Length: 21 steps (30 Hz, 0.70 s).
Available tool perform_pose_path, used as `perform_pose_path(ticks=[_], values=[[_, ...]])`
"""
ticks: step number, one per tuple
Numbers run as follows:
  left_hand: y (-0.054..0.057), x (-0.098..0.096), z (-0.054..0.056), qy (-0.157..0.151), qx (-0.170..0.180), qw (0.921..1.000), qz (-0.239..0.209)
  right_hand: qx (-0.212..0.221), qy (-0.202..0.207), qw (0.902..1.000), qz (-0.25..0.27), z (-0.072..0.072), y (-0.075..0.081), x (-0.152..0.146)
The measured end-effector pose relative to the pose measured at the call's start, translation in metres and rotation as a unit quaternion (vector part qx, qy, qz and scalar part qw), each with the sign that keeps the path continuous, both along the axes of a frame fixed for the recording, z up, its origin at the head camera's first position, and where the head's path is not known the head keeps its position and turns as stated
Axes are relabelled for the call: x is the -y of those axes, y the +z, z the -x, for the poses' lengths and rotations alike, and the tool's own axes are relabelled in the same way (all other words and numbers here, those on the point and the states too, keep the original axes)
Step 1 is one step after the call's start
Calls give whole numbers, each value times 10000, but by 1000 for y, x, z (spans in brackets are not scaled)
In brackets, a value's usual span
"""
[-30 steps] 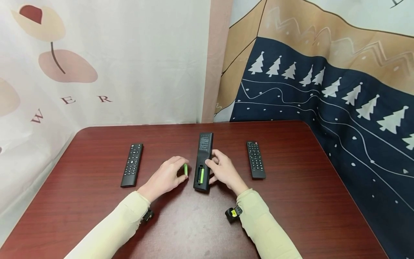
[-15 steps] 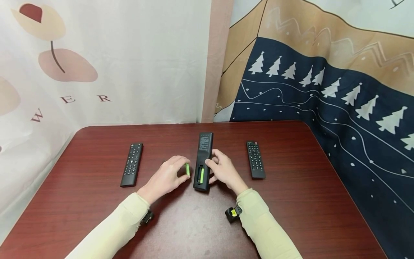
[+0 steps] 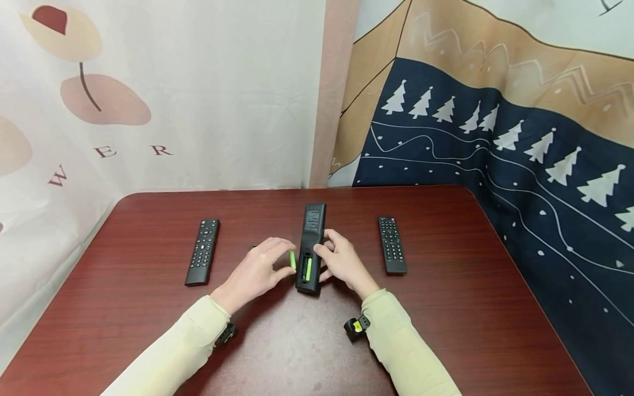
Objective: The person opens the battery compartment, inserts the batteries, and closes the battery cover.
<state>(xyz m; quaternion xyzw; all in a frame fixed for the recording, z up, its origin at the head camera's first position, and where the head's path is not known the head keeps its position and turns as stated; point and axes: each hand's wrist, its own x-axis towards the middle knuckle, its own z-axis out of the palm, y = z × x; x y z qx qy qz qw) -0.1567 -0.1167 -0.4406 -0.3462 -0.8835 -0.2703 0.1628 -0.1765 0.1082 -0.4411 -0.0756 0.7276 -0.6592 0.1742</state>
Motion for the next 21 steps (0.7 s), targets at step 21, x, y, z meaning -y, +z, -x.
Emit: perform_pose_path(ticks=[21], values=[[4,-8,-2,-327,-108,9994,48,-8,56,9999,112,-3,1,1]])
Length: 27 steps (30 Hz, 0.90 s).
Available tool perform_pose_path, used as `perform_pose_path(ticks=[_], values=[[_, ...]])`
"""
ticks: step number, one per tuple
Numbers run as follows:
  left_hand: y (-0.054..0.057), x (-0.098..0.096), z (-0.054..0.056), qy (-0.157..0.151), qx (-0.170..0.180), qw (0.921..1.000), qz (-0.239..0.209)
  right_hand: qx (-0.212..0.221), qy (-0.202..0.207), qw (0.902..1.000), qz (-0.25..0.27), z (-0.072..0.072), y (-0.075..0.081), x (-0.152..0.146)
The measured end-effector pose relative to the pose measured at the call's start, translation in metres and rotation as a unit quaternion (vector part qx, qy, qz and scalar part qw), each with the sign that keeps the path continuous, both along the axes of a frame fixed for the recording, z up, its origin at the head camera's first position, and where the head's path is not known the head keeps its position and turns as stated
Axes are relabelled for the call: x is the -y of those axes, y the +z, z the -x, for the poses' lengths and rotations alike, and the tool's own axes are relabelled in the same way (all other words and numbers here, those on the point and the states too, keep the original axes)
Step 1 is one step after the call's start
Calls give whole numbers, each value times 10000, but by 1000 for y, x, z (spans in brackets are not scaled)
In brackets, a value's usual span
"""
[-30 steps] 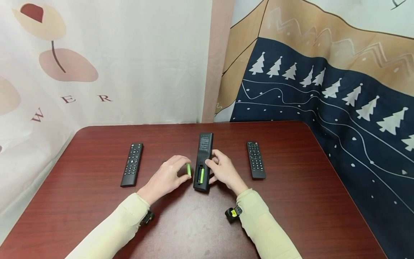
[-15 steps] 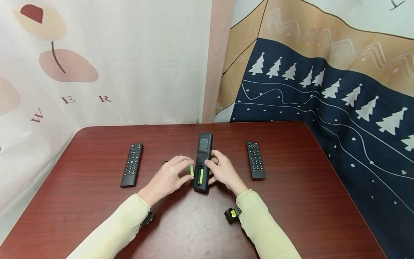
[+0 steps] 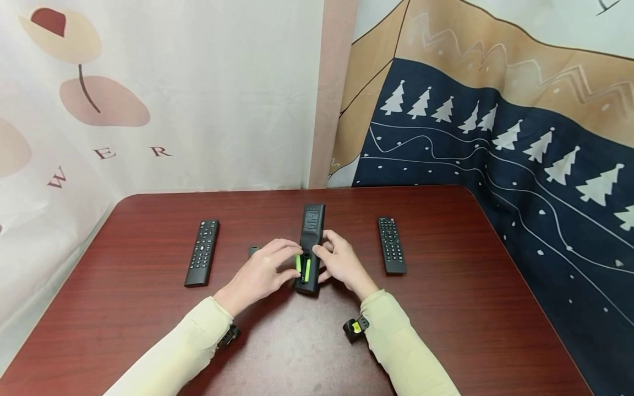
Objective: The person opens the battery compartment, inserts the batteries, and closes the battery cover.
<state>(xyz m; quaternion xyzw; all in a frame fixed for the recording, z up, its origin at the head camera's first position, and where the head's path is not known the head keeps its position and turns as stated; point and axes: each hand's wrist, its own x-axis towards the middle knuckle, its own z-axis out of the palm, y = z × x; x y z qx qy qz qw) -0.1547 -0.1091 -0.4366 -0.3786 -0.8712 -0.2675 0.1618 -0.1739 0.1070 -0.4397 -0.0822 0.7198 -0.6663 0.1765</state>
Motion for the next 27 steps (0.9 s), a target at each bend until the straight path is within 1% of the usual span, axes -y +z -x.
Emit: perform_pose_path(ticks=[16,27], values=[[2,-6,1,-182,-65,9998,-63,-19,-12,10000,9,0,-1,2],[-1,-6,3,-252,-200,9994,-133,-16,-14,10000,16,0,-2,3]])
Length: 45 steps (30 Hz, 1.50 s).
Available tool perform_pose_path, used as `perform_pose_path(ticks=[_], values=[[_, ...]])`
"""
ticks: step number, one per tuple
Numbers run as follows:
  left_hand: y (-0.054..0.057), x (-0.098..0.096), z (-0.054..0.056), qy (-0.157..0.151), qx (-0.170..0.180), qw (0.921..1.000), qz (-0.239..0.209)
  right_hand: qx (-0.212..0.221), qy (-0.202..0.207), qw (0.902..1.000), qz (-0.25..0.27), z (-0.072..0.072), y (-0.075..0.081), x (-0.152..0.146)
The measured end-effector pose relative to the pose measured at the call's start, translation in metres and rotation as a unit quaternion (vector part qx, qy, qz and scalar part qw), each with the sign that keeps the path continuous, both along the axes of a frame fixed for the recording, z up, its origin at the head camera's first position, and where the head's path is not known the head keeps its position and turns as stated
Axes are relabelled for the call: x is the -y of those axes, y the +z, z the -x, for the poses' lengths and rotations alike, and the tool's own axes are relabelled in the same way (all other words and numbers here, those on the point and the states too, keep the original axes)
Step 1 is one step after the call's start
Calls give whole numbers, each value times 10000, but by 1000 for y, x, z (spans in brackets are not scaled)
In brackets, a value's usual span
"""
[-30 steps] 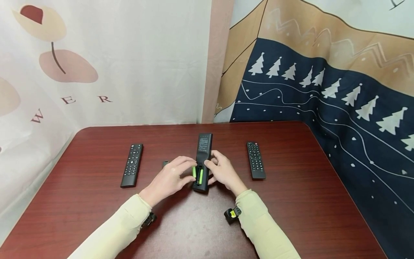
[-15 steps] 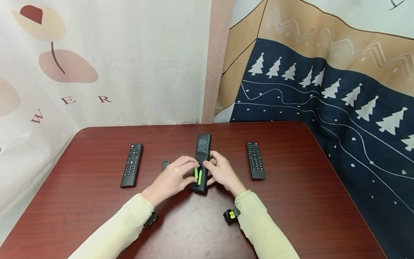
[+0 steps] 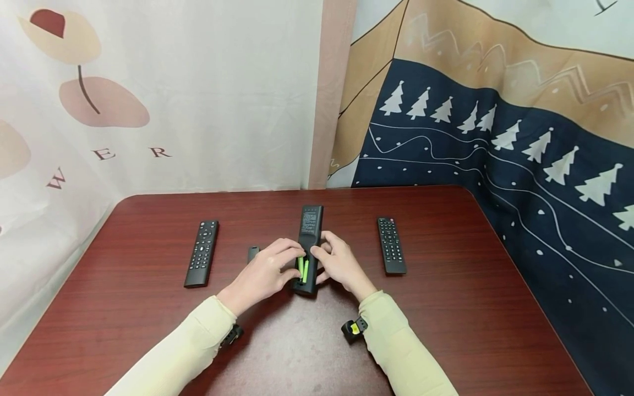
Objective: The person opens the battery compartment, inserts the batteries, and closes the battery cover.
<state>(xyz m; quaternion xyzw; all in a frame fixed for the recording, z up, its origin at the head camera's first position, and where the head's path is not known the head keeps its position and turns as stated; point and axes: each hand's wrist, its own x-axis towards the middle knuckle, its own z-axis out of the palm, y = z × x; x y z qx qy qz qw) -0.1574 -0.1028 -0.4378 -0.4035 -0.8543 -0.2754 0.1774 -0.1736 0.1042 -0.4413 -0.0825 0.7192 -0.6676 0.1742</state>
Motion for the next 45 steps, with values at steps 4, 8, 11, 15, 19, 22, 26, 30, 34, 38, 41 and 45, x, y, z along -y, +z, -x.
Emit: perform_pose_path(ticks=[4,8,11,15,19,22,26,30,34,38,41,45], values=[[-1,0,0,30,-17,10000,22,-2,-33,10000,-18,0,0,0],[0,0,-2,52,-5,10000,48,14,-49,10000,16,0,1,0],[0,0,-3,45,-7,10000,38,36,-79,9999,73,1,0,-1],[-1,0,-5,64,11,10000,18,55,-137,9998,137,1,0,-1],[-4,2,-7,76,8,10000,7,49,-188,9997,156,2,1,-2],[-5,3,-8,62,18,10000,35,30,-225,9996,172,2,3,-2],[-6,4,-8,34,110,9999,113,0,-266,9995,197,2,5,-3],[-7,4,-9,-11,95,9998,175,7,-303,9992,251,2,8,-4],[-8,4,-10,-37,-48,9996,258,30,-343,9990,292,3,9,-4],[-8,3,-9,-35,-181,9993,334,9,-373,9989,301,3,10,-5],[-6,3,-9,-25,-242,9989,401,-10,-407,9988,288,3,10,-5],[-3,2,-9,10,-292,9984,477,-19,-443,9986,274,3,11,-6]])
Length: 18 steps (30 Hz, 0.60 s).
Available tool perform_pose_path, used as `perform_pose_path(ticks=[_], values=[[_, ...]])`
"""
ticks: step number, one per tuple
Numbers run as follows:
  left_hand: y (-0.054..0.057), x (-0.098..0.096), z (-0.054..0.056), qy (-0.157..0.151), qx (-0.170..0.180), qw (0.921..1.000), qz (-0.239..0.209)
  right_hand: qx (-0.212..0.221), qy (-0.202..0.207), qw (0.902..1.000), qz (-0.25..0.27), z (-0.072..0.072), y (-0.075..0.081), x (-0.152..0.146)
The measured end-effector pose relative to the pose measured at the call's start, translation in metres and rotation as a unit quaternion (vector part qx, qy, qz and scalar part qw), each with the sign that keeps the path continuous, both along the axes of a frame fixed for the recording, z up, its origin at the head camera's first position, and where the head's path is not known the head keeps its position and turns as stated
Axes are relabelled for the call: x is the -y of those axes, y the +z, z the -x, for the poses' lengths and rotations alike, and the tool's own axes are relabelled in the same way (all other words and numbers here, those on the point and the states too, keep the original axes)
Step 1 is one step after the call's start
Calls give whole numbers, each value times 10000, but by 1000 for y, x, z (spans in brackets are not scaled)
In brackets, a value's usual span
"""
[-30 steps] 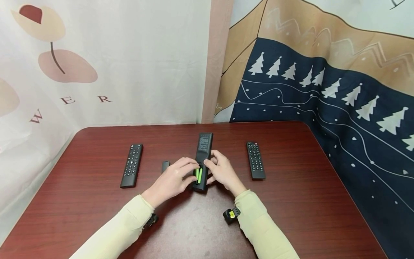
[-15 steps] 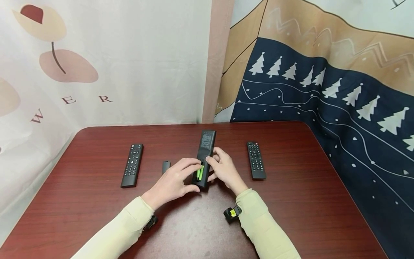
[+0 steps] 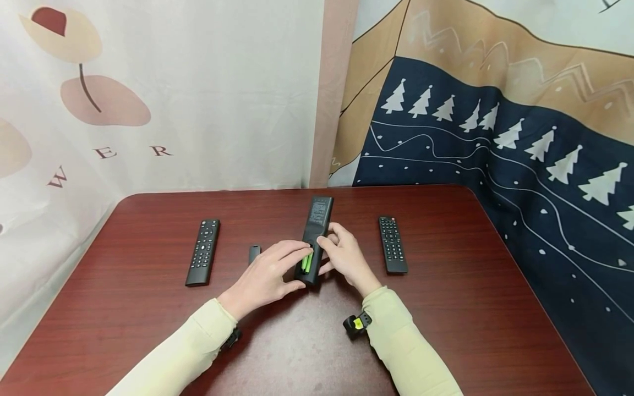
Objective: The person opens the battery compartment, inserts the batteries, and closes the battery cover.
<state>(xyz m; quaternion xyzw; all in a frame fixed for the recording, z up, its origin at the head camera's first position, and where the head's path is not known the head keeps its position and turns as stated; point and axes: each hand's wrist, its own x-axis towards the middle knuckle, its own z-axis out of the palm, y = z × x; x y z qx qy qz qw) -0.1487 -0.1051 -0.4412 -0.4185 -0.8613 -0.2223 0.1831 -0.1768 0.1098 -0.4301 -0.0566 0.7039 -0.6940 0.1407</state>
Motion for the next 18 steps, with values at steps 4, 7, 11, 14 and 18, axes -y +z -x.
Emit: perform_pose_path(ticks=[4,7,11,14,18], values=[[3,-1,0,26,-103,9999,10,-20,14,10000,21,0,0,-1],[4,-1,1,37,-173,9998,5,-30,19,10000,41,-1,1,-1],[5,-1,1,36,-257,9997,-7,-45,2,10000,55,-1,1,-1],[6,-1,1,13,-326,9995,23,-51,-20,10000,67,-1,1,-1],[8,-1,2,-74,-422,9991,59,-36,-41,9999,99,0,2,-1]])
